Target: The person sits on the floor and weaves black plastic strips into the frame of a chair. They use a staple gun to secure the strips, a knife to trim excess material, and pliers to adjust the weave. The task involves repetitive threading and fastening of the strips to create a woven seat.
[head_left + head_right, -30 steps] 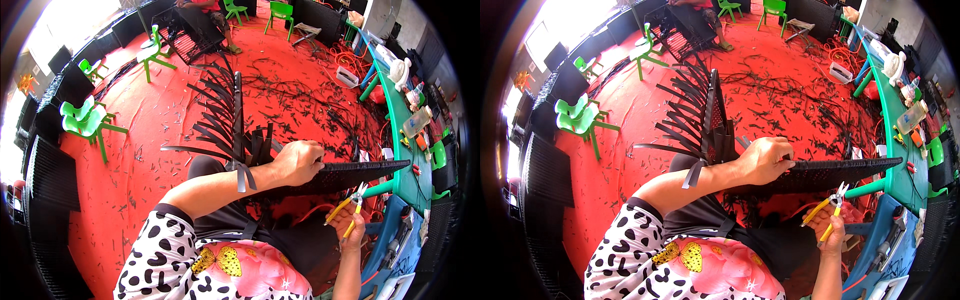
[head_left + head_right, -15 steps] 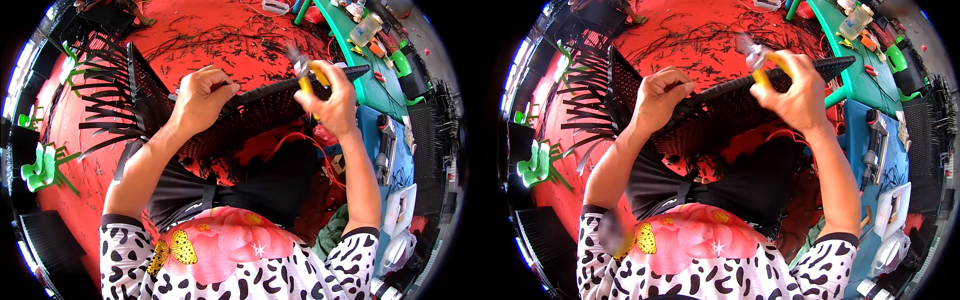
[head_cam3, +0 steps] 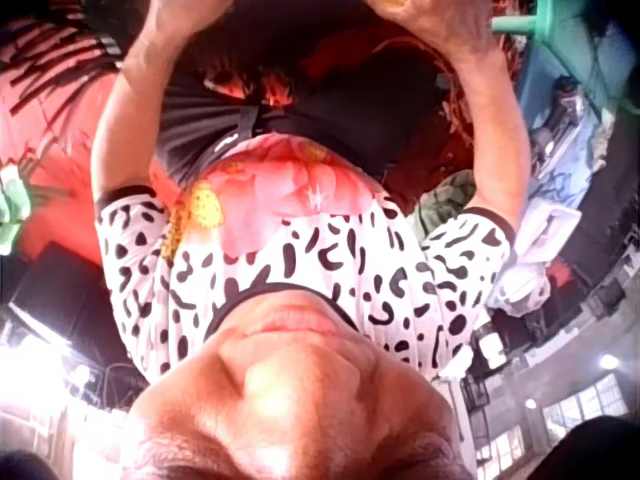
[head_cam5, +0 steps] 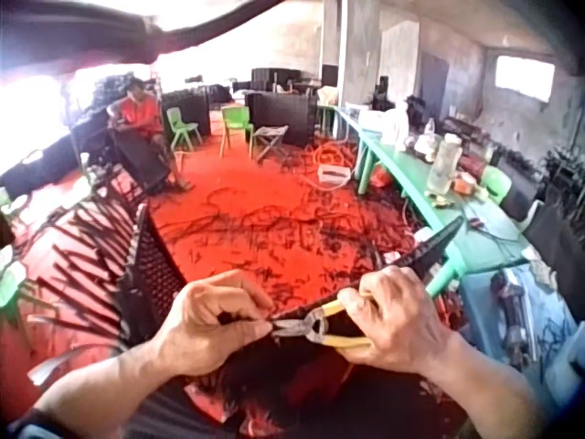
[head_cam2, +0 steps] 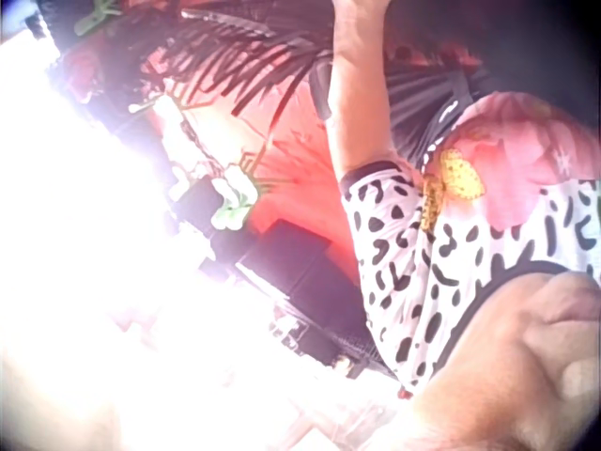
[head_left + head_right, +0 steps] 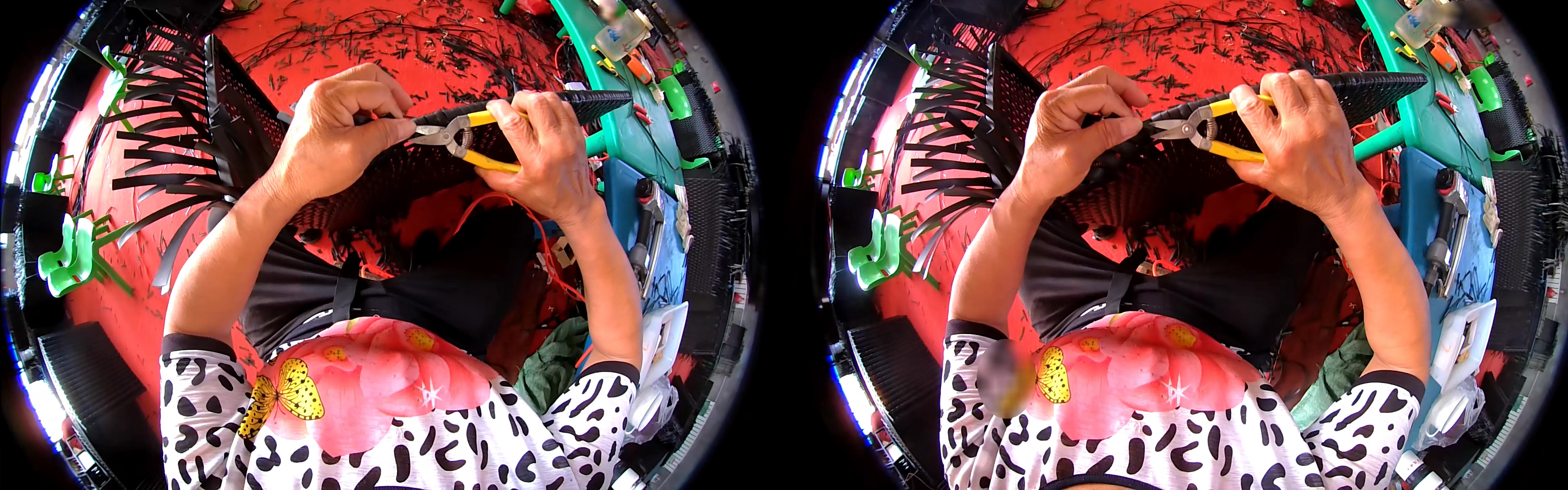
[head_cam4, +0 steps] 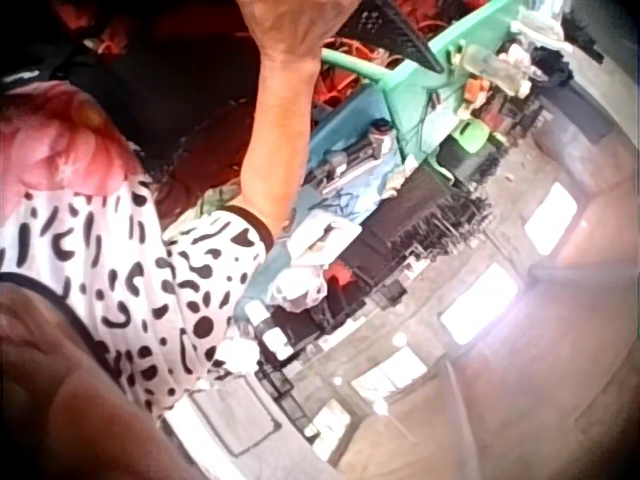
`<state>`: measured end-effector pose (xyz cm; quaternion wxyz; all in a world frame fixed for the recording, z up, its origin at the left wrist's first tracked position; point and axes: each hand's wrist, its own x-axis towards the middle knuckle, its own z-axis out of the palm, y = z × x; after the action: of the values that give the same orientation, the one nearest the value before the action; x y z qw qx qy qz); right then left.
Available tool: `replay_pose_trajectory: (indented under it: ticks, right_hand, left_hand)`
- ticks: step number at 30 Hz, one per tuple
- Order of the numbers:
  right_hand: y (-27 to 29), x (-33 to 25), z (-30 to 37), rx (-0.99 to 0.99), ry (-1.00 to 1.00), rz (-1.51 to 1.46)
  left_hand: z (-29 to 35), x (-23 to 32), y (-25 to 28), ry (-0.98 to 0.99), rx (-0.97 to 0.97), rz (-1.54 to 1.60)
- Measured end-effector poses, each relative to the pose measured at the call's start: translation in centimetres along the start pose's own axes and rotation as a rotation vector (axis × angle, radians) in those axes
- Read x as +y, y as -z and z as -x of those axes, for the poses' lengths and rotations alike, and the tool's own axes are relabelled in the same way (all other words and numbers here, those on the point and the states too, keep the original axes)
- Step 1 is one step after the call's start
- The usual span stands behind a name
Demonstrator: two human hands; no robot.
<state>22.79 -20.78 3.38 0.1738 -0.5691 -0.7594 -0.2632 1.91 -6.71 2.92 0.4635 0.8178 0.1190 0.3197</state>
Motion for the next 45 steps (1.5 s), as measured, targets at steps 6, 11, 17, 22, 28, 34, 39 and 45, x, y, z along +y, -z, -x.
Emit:
replay_pose_trajectory:
  ticks: [6,11,17,22,28,34,39,45]
  right_hand:
    - [-0.5,-0.3,0.2,0.09,0.064,0.124]
    - [-1.1,0.2,0.6,0.149,0.108,0.142]
    - [-1.5,0.5,0.8,0.154,0.133,0.128]
    - [-0.9,0.5,0.2,0.14,0.183,0.103]
    - [-1.0,0.7,0.0,0.168,0.215,0.087]
    - [-1.1,1.1,0.0,0.127,0.247,0.036]
    - [-1.1,1.4,-0.1,0.126,0.27,-0.035]
    - [-1.1,1.3,0.1,0.105,0.259,-0.061]
  left_hand:
    - [0.0,-0.3,0.2,0.026,-0.051,0.088]
    - [0.1,0.0,0.3,0.0,-0.147,0.117]
    - [0.0,0.1,0.6,0.03,-0.189,0.127]
    - [-0.3,-0.3,0.7,0.081,-0.215,0.165]
    - [-0.3,-0.3,1.0,0.074,-0.226,0.187]
    - [-0.4,-0.2,1.0,0.094,-0.232,0.197]
    - [-0.5,-0.2,1.1,0.086,-0.25,0.21]
    - [-0.4,-0.4,0.8,0.045,-0.211,0.162]
